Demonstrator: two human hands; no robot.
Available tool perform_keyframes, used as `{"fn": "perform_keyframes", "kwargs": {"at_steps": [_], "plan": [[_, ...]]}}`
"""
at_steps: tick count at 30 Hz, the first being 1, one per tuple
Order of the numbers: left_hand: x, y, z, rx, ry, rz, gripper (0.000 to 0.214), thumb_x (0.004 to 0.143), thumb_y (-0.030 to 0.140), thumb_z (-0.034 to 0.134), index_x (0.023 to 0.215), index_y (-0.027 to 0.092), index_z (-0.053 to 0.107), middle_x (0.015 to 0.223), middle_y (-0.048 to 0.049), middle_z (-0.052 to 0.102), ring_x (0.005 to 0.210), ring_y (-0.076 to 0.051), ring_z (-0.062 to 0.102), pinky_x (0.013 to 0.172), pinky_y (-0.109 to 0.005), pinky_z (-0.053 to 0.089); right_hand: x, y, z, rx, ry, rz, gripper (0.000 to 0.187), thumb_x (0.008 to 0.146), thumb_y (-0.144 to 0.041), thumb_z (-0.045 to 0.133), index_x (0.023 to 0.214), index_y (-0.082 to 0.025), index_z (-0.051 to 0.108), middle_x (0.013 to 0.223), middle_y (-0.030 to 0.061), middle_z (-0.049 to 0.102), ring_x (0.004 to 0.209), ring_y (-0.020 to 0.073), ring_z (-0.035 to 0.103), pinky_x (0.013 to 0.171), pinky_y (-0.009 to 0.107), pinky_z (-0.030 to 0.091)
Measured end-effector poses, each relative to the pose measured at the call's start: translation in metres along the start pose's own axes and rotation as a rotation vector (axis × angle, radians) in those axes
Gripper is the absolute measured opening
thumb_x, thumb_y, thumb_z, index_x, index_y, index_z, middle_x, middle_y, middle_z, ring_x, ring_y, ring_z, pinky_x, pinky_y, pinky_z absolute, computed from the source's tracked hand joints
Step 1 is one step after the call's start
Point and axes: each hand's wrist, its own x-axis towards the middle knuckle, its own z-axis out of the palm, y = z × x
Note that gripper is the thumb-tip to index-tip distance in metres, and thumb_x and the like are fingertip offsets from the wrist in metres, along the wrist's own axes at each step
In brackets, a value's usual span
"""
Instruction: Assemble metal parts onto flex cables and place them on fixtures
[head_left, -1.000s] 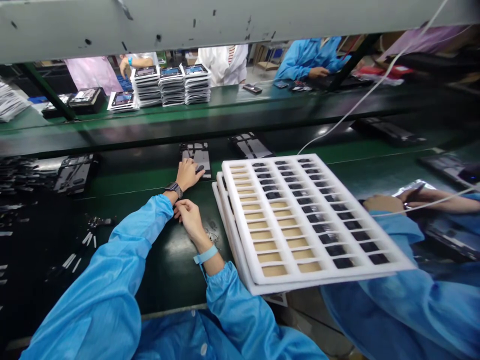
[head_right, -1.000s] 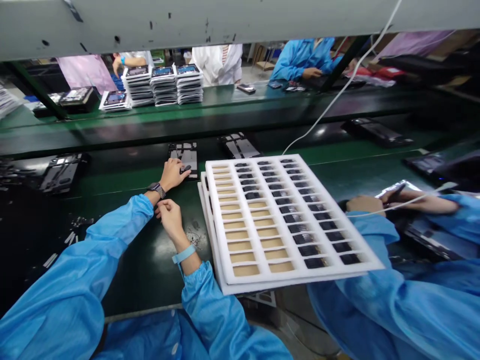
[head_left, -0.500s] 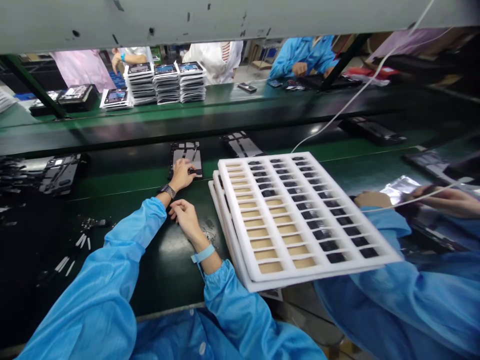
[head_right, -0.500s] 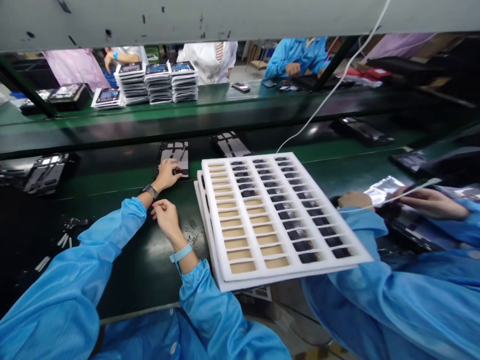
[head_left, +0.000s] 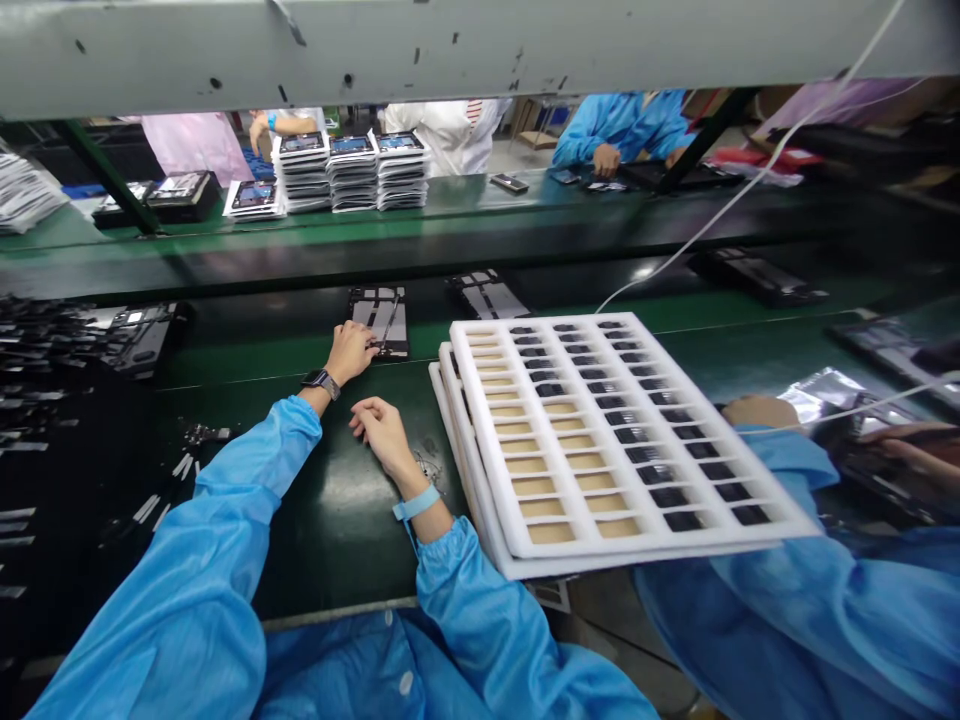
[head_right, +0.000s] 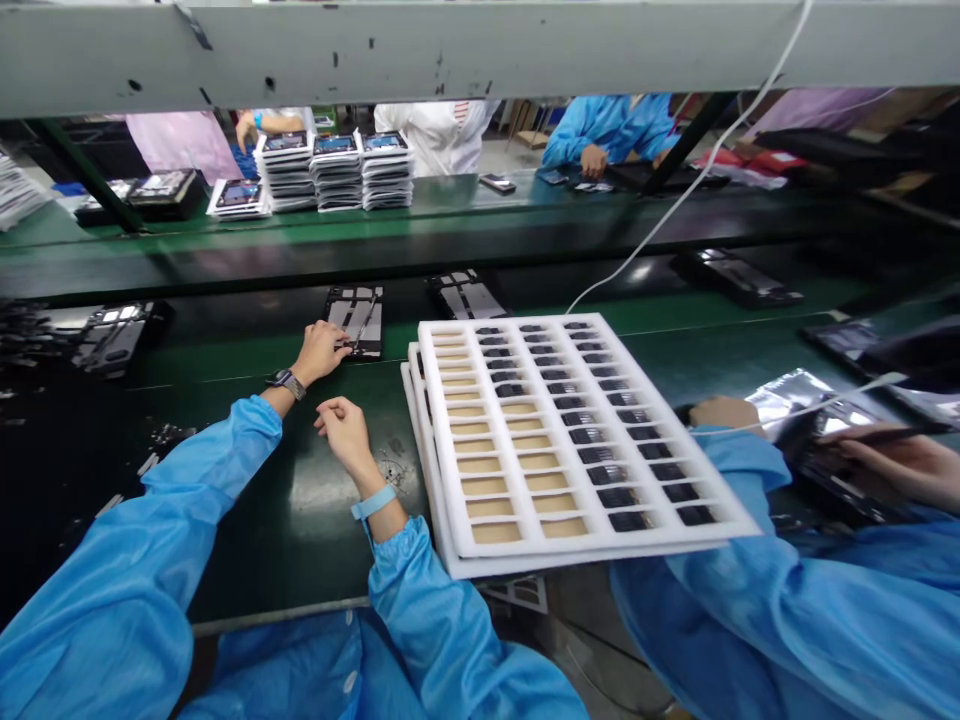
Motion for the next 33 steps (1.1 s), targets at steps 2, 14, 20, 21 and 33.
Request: {"fn": "perform_keyframes", "kwargs": {"at_steps": [2,14,20,21,33], "plan": [[0.000,-0.003,-0.001,0.005,-0.019,0.003,0.023,0.097,0.029,0.068,0.115,0.021,0.079,0.129,-0.0157,0.071,0.126,-0.037,0.053,0.109,-0.054,0.040,0.000,0.000,0.000,-0.002,0.000,0.005,0.007,0.082,-0.023,0.064,0.084,-0.018,0.068,0.065,-0.0012,0.068,0.054,0.0119,0.058,0.053,0.022,0.041],[-0.005,-0.030,-0.018,0.095,-0.100,0.039,0.014,0.089,0.029,0.079,0.101,0.021,0.080,0.132,-0.0147,0.067,0.130,-0.038,0.050,0.109,-0.054,0.043,-0.001,0.001,0.000,-0.034,-0.031,0.002,0.009,0.081,-0.026,0.065,0.084,-0.018,0.068,0.067,-0.0008,0.068,0.055,0.0123,0.059,0.053,0.023,0.039],[-0.021,-0.028,-0.031,0.138,-0.061,-0.006,0.023,0.087,0.030,0.082,0.107,0.019,0.078,0.134,-0.0174,0.064,0.131,-0.039,0.050,0.110,-0.054,0.043,-0.003,0.001,-0.001,-0.047,-0.036,-0.015,0.014,0.080,-0.031,0.066,0.085,-0.018,0.069,0.068,0.0008,0.069,0.057,0.0134,0.059,0.052,0.024,0.039],[-0.024,-0.028,-0.033,0.139,-0.047,-0.020,0.026,0.088,0.030,0.082,0.111,0.019,0.077,0.135,-0.0178,0.064,0.132,-0.039,0.049,0.110,-0.054,0.043,-0.003,0.001,-0.001,-0.050,-0.035,-0.017,0.014,0.080,-0.032,0.067,0.085,-0.018,0.069,0.068,0.0011,0.069,0.057,0.0136,0.059,0.052,0.024,0.038],[-0.038,-0.029,-0.028,0.135,0.004,-0.072,0.019,0.095,0.028,0.075,0.111,0.020,0.080,0.133,-0.0163,0.065,0.130,-0.034,0.053,0.108,-0.049,0.044,-0.003,0.007,0.001,-0.102,-0.026,0.013,0.018,0.075,-0.034,0.066,0.083,-0.018,0.068,0.065,0.0014,0.068,0.053,0.0133,0.058,0.046,0.022,0.035]]}}
